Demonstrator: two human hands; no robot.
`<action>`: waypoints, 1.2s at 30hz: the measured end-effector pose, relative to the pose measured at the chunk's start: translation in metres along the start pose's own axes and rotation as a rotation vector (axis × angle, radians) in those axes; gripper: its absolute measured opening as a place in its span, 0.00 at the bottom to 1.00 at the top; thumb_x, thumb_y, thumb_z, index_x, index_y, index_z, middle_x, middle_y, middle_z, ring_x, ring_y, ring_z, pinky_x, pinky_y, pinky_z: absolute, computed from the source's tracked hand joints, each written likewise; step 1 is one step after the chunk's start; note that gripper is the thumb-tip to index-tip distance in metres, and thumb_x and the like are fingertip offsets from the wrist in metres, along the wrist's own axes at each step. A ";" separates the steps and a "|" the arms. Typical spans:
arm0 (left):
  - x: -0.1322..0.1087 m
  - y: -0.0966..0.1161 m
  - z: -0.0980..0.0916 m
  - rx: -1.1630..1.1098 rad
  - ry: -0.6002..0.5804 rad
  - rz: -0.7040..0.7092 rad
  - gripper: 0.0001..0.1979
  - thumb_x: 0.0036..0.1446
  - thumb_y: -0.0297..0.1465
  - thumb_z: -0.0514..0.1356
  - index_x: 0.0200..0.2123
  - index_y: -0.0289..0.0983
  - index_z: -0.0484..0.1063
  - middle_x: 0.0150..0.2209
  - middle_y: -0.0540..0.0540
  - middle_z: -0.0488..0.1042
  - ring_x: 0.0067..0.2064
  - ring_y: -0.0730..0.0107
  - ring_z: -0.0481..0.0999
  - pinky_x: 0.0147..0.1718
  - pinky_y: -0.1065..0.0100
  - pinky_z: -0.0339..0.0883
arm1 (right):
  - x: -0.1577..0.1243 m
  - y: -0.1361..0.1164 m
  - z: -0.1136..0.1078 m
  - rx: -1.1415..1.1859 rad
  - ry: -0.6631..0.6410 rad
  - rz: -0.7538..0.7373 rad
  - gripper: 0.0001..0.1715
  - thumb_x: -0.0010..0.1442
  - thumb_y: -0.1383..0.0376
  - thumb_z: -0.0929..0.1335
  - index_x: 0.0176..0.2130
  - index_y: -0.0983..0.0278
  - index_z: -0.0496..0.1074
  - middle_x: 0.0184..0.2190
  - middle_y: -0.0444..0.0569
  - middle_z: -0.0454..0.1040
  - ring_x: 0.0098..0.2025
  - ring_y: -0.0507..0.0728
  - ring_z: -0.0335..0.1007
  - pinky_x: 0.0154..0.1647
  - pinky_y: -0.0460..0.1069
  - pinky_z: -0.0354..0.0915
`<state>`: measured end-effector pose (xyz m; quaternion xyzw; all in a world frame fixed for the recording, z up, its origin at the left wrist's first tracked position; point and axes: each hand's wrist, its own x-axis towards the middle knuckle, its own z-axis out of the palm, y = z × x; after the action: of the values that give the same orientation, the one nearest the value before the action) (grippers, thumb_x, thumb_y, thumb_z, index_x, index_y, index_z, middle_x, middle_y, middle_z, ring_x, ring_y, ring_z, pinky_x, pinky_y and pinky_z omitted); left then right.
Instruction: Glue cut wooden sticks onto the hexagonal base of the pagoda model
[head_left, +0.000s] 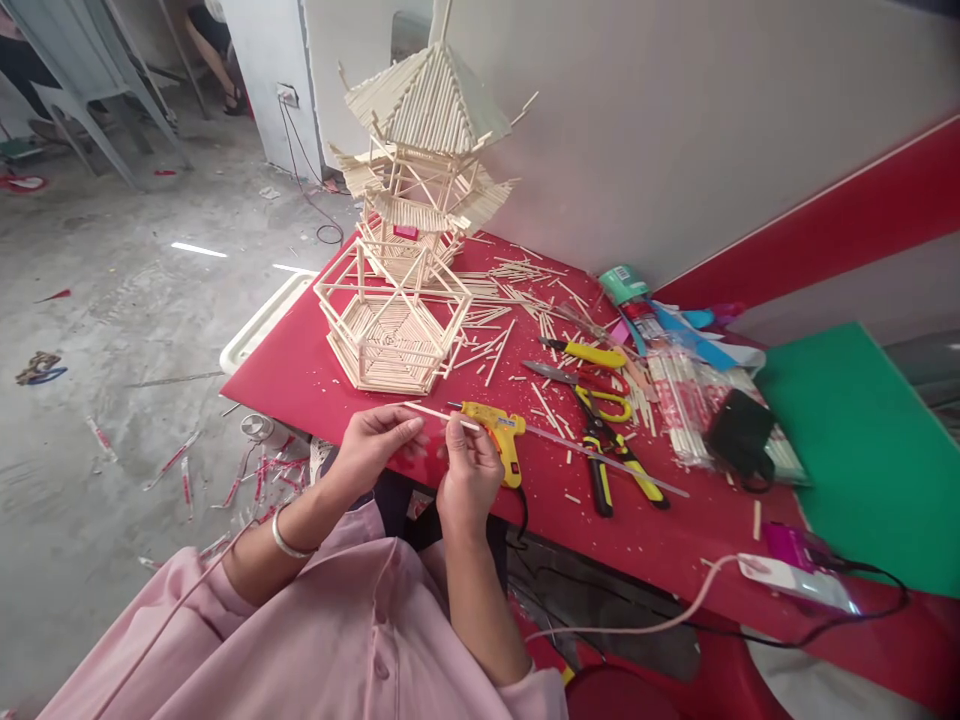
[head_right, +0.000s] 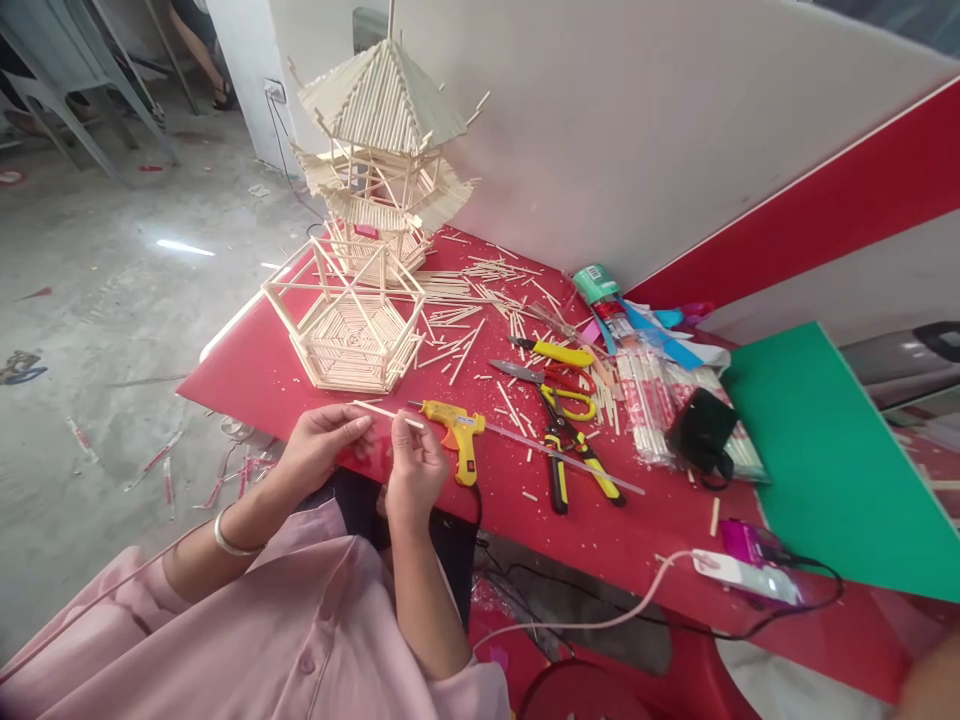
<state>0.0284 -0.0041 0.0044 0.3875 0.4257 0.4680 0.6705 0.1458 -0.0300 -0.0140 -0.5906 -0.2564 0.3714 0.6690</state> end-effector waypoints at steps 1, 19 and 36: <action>-0.001 0.000 -0.001 0.107 0.010 0.083 0.15 0.49 0.42 0.70 0.24 0.36 0.79 0.25 0.42 0.78 0.27 0.68 0.75 0.29 0.68 0.70 | 0.000 -0.001 0.002 -0.008 0.001 0.006 0.22 0.50 0.49 0.75 0.36 0.64 0.77 0.35 0.49 0.79 0.34 0.53 0.71 0.33 0.47 0.66; 0.024 0.005 0.000 -0.360 0.381 -0.034 0.21 0.40 0.45 0.73 0.29 0.35 0.73 0.14 0.56 0.65 0.11 0.81 0.58 0.10 0.75 0.44 | 0.010 0.010 0.062 0.012 -0.149 0.171 0.25 0.52 0.45 0.72 0.25 0.63 0.69 0.17 0.37 0.64 0.18 0.46 0.52 0.18 0.44 0.52; 0.030 0.001 -0.001 -0.426 0.376 0.009 0.21 0.40 0.44 0.74 0.25 0.35 0.71 0.16 0.54 0.69 0.13 0.83 0.59 0.11 0.76 0.46 | 0.017 0.006 0.072 0.058 -0.196 0.240 0.22 0.50 0.47 0.73 0.26 0.63 0.70 0.16 0.35 0.63 0.15 0.46 0.53 0.15 0.44 0.51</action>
<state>0.0327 0.0253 -0.0013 0.1463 0.4328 0.6136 0.6440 0.0978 0.0268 -0.0091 -0.5583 -0.2371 0.5119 0.6083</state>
